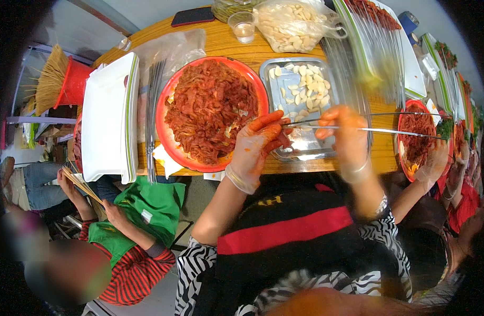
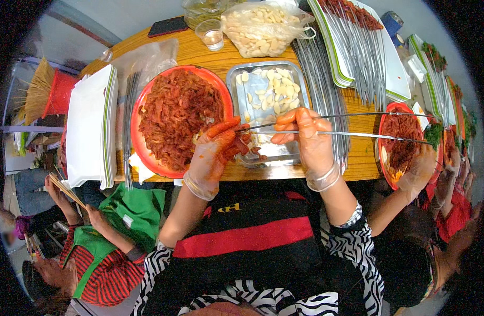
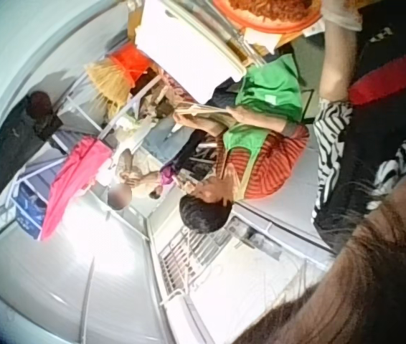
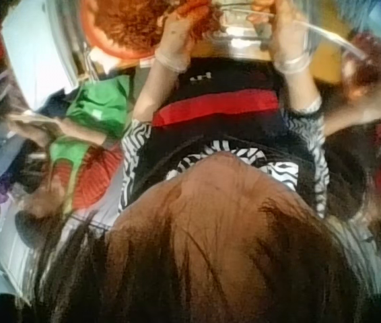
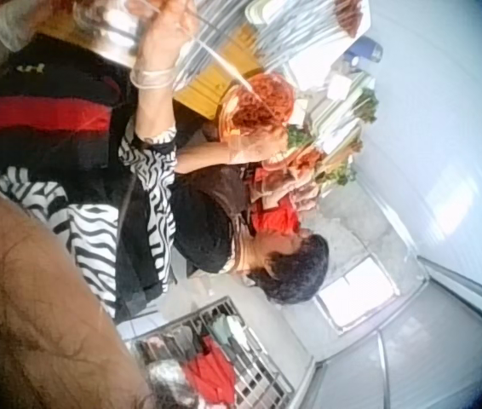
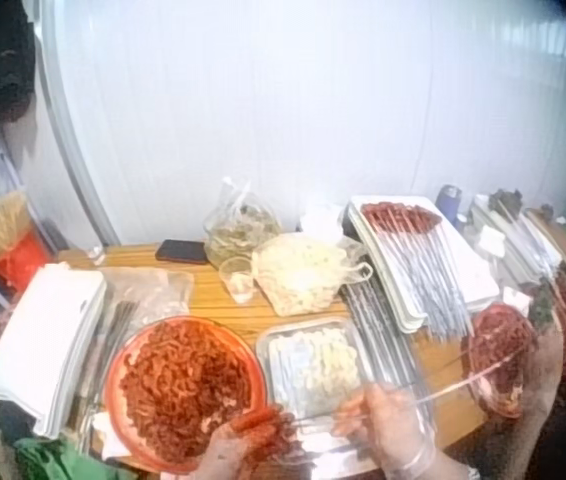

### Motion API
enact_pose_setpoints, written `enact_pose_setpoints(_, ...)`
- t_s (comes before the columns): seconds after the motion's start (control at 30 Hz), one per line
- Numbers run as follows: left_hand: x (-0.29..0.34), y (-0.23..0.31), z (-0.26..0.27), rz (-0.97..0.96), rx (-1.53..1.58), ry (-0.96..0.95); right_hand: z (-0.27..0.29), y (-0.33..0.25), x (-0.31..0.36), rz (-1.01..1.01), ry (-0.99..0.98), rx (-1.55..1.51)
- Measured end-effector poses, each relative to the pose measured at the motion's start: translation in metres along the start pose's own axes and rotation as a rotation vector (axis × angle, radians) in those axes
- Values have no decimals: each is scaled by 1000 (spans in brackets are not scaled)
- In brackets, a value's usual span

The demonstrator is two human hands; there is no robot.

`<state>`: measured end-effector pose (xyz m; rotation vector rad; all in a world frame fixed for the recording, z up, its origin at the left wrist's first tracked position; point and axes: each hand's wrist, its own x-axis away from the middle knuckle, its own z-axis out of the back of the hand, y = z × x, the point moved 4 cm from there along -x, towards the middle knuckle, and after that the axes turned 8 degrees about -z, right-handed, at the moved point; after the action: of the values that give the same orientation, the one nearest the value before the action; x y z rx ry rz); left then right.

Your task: The person threads seasoned meat and garlic cloves onto metal skewers. They pick up pieces of meat and garlic from a tray and a bowl, then slide them onto the skewers one by one.

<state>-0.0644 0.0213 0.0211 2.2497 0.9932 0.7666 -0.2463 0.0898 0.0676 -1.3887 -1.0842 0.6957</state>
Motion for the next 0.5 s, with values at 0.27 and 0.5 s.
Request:
enact_pose_setpoints(0.27,0,0,7,-68,-85,5,11,-1,-1,-73,-21,-20)
enact_pose_setpoints(0.5,1,0,9,-142,-252,-1,8,-2,-14,-142,-64,-53)
